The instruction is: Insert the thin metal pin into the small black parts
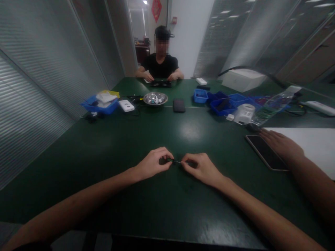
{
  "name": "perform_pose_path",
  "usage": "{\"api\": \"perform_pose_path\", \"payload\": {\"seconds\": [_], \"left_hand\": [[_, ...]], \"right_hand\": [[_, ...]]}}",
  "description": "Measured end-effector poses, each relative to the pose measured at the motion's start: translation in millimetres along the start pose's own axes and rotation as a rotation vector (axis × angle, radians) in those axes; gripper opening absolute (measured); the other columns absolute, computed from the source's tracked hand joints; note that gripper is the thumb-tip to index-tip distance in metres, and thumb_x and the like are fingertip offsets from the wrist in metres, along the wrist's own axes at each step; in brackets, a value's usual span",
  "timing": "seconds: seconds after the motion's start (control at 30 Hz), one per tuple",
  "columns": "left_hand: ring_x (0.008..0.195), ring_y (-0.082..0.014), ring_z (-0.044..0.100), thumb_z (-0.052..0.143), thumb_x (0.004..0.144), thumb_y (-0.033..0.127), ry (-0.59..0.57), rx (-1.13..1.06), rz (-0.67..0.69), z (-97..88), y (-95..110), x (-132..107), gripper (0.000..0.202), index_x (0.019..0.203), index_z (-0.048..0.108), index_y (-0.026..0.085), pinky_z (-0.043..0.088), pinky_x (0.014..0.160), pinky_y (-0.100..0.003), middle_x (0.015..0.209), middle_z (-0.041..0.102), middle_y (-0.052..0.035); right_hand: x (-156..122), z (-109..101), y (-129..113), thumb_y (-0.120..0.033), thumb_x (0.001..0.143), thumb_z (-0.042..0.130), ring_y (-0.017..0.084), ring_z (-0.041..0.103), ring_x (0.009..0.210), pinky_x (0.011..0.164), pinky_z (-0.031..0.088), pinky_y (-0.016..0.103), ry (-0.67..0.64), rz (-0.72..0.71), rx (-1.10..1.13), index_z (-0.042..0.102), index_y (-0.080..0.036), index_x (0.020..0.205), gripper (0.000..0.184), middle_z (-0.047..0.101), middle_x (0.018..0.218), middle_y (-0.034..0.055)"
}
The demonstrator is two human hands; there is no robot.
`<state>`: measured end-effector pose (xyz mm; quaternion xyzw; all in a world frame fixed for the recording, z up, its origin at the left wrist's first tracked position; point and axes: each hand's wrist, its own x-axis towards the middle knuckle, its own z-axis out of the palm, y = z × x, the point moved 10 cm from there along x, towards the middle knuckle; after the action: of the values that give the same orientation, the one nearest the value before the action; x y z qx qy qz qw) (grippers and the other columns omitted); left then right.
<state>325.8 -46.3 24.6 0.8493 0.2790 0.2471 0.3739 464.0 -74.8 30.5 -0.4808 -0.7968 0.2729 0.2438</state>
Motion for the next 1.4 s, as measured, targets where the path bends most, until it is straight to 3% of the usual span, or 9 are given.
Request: {"api": "perform_pose_path", "payload": {"seconds": [0.53, 0.77, 1.17, 1.3, 1.4], "left_hand": [[0.098, -0.0202, 0.06, 0.065, 0.095, 0.025, -0.03, 0.049, 0.016, 1.9, -1, 0, 0.018, 0.112, 0.071, 0.02, 0.049, 0.085, -0.032, 0.106, 0.066, -0.0072], [0.104, -0.0221, 0.06, 0.066, 0.095, 0.024, -0.037, 0.08, 0.041, 2.9, 2, 1, 0.016, 0.109, 0.07, 0.018, 0.048, 0.092, -0.035, 0.106, 0.067, -0.0078], [0.118, -0.0226, 0.056, 0.058, 0.099, 0.016, -0.116, 0.112, 0.108, -0.2, 11, -7, 0.031, 0.128, 0.067, 0.024, 0.045, 0.104, -0.039, 0.122, 0.065, -0.0083], [0.117, -0.0228, 0.058, 0.055, 0.101, 0.018, -0.148, 0.137, 0.116, -2.9, 8, -8, 0.032, 0.13, 0.067, 0.025, 0.046, 0.103, -0.039, 0.122, 0.065, -0.009], [0.119, -0.0226, 0.057, 0.051, 0.103, 0.019, -0.145, 0.185, 0.111, -17.2, -6, -8, 0.033, 0.132, 0.066, 0.025, 0.046, 0.104, -0.039, 0.125, 0.065, -0.0094]], "right_hand": [[4, 6, -6, -0.028, 0.096, 0.06, 0.014, 0.062, 0.06, 0.06, 0.044, 0.025, 0.006, -0.024, -0.032, 0.074, -0.02, 0.088, 0.018, 0.072, 0.073, 0.0009], [12, 7, -17, -0.03, 0.099, 0.058, 0.013, 0.063, 0.062, 0.06, 0.043, 0.024, 0.113, -0.083, 0.025, 0.073, -0.019, 0.09, 0.021, 0.072, 0.076, 0.0007], [1, -16, 3, -0.037, 0.1, 0.056, 0.015, 0.061, 0.059, 0.058, 0.044, 0.026, 0.193, 0.021, 0.031, 0.073, -0.019, 0.089, 0.027, 0.07, 0.071, 0.0006], [1, -16, 6, -0.037, 0.1, 0.055, 0.016, 0.064, 0.062, 0.058, 0.046, 0.026, 0.182, 0.022, 0.035, 0.073, -0.02, 0.091, 0.027, 0.072, 0.075, 0.0013], [2, -15, 6, -0.036, 0.1, 0.055, 0.016, 0.066, 0.064, 0.059, 0.048, 0.026, 0.164, 0.036, 0.044, 0.073, -0.02, 0.092, 0.026, 0.074, 0.077, 0.0016]]}}
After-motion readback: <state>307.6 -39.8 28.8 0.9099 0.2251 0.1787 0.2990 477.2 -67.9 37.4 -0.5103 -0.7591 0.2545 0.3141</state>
